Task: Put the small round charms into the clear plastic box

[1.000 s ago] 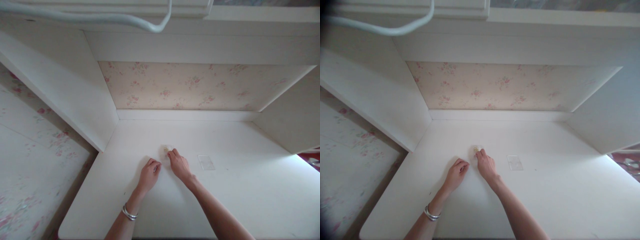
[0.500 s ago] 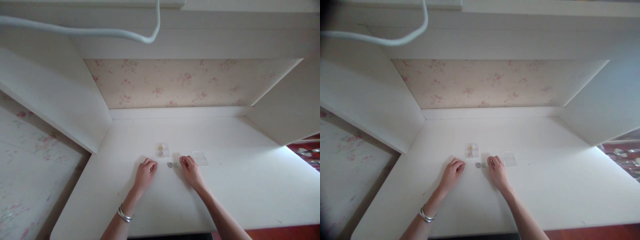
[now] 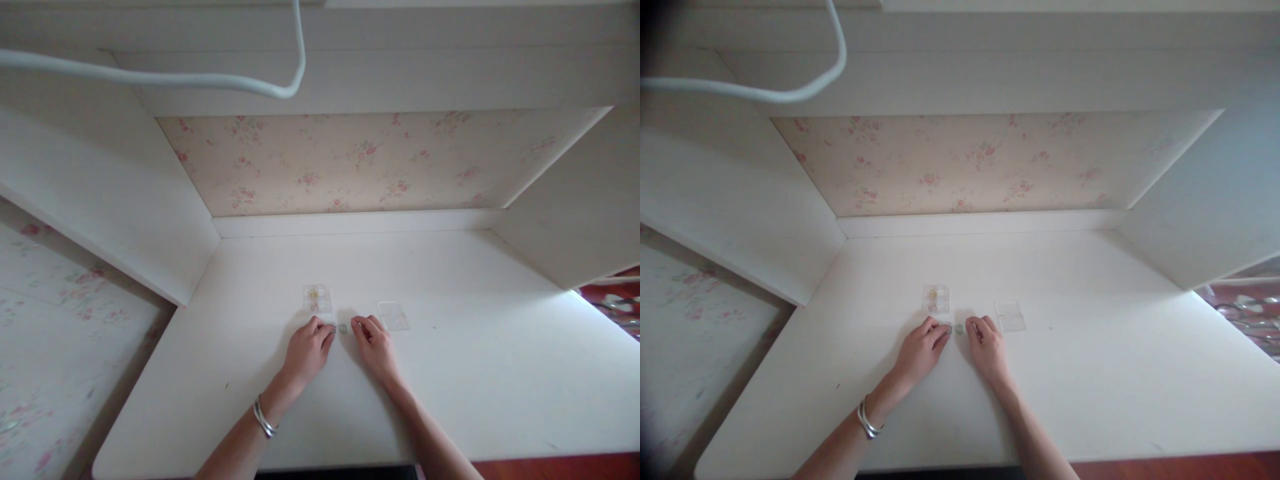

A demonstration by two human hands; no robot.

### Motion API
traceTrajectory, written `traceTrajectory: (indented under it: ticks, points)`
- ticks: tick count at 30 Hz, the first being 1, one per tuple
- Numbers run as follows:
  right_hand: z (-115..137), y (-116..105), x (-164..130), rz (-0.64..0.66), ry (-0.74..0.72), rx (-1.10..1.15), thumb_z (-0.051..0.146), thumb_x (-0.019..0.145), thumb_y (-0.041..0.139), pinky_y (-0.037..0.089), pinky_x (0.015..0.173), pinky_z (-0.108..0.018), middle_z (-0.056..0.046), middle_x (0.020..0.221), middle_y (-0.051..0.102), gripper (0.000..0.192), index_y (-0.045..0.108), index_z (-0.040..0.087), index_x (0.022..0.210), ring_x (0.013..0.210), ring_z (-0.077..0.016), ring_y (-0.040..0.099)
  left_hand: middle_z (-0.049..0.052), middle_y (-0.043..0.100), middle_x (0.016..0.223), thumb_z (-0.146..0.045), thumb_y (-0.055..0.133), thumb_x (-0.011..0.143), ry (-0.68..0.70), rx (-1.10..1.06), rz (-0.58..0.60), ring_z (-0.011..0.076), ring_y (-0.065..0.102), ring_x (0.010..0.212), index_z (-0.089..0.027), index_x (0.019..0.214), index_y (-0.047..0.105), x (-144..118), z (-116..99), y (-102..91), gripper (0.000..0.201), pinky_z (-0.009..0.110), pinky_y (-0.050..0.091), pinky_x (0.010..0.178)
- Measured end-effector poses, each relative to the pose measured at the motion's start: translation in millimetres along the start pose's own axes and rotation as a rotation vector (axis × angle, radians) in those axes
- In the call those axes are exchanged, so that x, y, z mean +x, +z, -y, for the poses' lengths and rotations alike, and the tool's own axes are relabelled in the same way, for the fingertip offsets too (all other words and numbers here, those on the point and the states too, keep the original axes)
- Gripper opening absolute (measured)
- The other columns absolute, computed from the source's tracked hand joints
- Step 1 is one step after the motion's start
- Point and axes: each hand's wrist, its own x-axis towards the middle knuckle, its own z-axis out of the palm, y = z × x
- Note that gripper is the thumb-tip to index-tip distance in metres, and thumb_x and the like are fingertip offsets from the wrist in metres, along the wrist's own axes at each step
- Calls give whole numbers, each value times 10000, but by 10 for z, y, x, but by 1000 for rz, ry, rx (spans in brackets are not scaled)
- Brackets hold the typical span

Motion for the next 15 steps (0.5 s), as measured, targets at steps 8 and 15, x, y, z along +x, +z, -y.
traceTrajectory:
  ticks: [8, 15]
  points:
    - [-27, -11, 2, -1, 8, 37, 400, 906, 421, 384, 584, -222, -9, 727, 537, 310, 642, 185, 880, 594, -104, 492, 35, 565, 877, -287, 419, 909, -1, 64, 12, 143, 581, 729, -256, 955, 640, 29, -27, 33, 228, 256, 465, 677]
    - [-48, -25, -4, -2, 3, 51, 407, 900, 430, 387, 581, -227, -16, 731, 548, 302, 646, 195, 887, 605, -111, 498, 28, 562, 905, -255, 440, 898, -62, -83, 10, 127, 585, 780, -236, 942, 636, 21, -34, 37, 202, 237, 470, 749]
